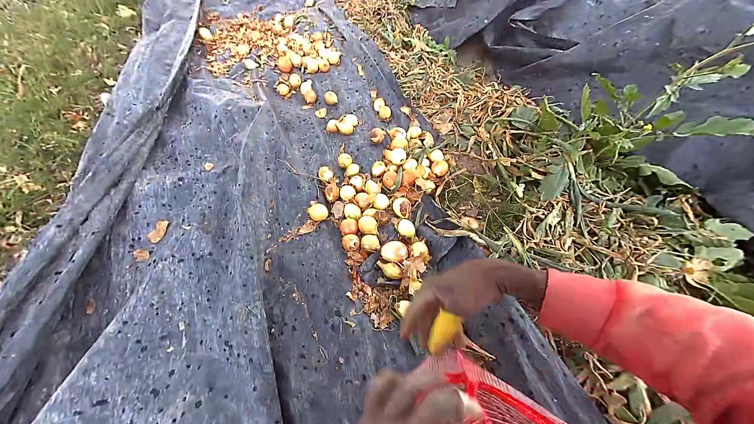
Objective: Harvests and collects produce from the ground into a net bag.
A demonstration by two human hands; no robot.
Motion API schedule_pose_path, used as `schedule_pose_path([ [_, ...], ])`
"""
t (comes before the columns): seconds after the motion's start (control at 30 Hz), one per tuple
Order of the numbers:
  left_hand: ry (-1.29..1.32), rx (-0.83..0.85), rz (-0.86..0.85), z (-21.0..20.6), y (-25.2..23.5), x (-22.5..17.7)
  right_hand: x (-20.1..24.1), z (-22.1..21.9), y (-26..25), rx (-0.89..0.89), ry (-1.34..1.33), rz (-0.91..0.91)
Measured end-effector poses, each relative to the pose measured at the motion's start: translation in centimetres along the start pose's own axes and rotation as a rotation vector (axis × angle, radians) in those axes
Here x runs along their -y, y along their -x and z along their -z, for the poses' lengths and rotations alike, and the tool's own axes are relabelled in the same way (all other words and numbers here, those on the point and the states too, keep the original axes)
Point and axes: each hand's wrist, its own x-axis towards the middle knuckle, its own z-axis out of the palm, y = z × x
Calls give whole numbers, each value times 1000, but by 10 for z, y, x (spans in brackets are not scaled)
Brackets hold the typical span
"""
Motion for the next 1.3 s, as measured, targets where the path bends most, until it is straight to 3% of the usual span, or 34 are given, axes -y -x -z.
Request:
schedule_pose_path([
  [0.03, -133, 9, 68, -4, -1, 19, -4, 20, -8, -206, 79, -78],
  [0.1, -145, 137, 378, -20, 2, 48, -27, 56, -34, -522, 384, -304],
  [0.17, -83, 162, 665, -36, 2, 81, -59, 79, -57, -572, 523, -434],
  [0.23, -186, -51, 737, -36, 4, 121, -75, 83, -77, -516, 528, -497],
  [0.33, -402, -275, 455, -24, 9, 173, -74, 79, -90, -416, 534, -562],
  [0.43, -480, -198, 363, -24, 11, 209, -76, 88, -93, -238, 595, -592],
  [0.5, -547, -232, 305, -32, 11, 229, -82, 99, -94, -152, 661, -491],
  [0.6, -656, -360, 201, -45, 10, 246, -88, 128, -90, -269, 580, -329],
  [0.7, -672, -421, 192, -53, 12, 249, -47, 129, -81, -419, 411, -285],
  [0.83, -655, -484, 194, -56, 11, 254, 13, 93, -88, 22, 353, 1],
  [0.93, -622, -458, 210, -56, 12, 252, -1, 99, -131, -239, 568, -232],
  [1.03, -606, -452, 209, -54, 13, 253, -38, 90, -177, -332, 744, -450],
  [1.17, -628, -486, 181, -59, 18, 258, -59, 79, -189, -390, 667, -460],
  [1.3, -661, -493, 185, -57, 16, 258, -55, 99, -190, -279, 671, -381],
])
